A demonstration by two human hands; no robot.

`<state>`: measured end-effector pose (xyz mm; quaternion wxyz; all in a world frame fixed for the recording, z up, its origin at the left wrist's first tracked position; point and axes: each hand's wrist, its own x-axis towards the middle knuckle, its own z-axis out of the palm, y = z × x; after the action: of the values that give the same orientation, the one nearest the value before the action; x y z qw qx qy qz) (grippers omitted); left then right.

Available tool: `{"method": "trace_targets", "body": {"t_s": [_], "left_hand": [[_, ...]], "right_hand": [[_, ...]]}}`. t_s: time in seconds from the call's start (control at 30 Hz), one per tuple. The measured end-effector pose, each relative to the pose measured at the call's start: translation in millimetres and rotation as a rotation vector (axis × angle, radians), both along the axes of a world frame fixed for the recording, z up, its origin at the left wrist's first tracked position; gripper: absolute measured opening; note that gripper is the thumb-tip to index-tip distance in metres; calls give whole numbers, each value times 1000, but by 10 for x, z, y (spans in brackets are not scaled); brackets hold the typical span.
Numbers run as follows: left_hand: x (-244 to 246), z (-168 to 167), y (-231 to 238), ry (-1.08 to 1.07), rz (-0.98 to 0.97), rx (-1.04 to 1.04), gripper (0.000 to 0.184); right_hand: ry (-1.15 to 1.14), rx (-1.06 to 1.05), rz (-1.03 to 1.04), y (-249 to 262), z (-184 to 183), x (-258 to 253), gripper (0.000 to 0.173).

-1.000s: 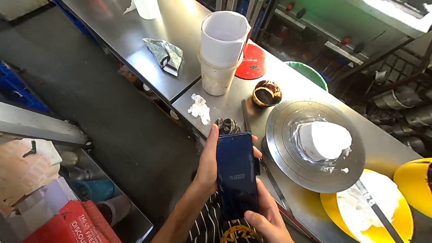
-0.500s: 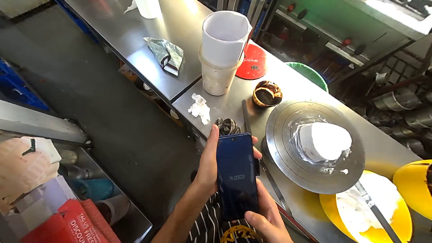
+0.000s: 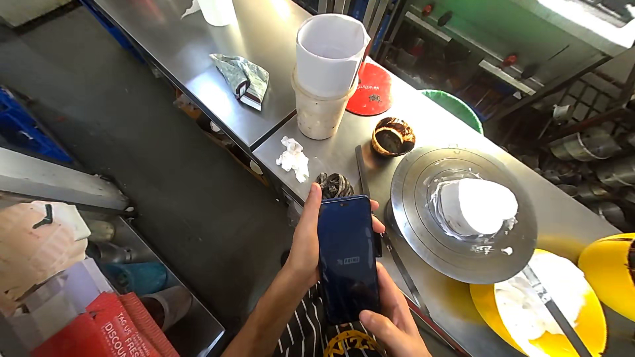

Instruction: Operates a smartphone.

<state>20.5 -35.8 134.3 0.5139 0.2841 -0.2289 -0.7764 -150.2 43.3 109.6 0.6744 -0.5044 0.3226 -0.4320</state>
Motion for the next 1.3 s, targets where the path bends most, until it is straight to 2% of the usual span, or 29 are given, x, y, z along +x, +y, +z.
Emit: {"method": "trace_targets", "body": {"t_s": [0.23,0.43,0.63,0.87,1.03,1.3], "left_hand": [[-28,13,-16,52,19,15,94],[-2,1,7,-3,3,11,94],[-30,18,-16,70,15,23,95],[-12,15,-3,45,-1,11,96],[-36,51,-14,73,13,28,98],[-42,58,-14,51,17,39,97]], "right_hand": [[11,-14,1,-9,3,-3,57],[4,1,2,0,0,-4,55],[-19,14,-3,1,-32,-18,53],[-42,136,-53,12,-4,-5,56],[-46,148,-73,12,-4,6,59],[-65,153,-70,9,-17,10,54]]}}
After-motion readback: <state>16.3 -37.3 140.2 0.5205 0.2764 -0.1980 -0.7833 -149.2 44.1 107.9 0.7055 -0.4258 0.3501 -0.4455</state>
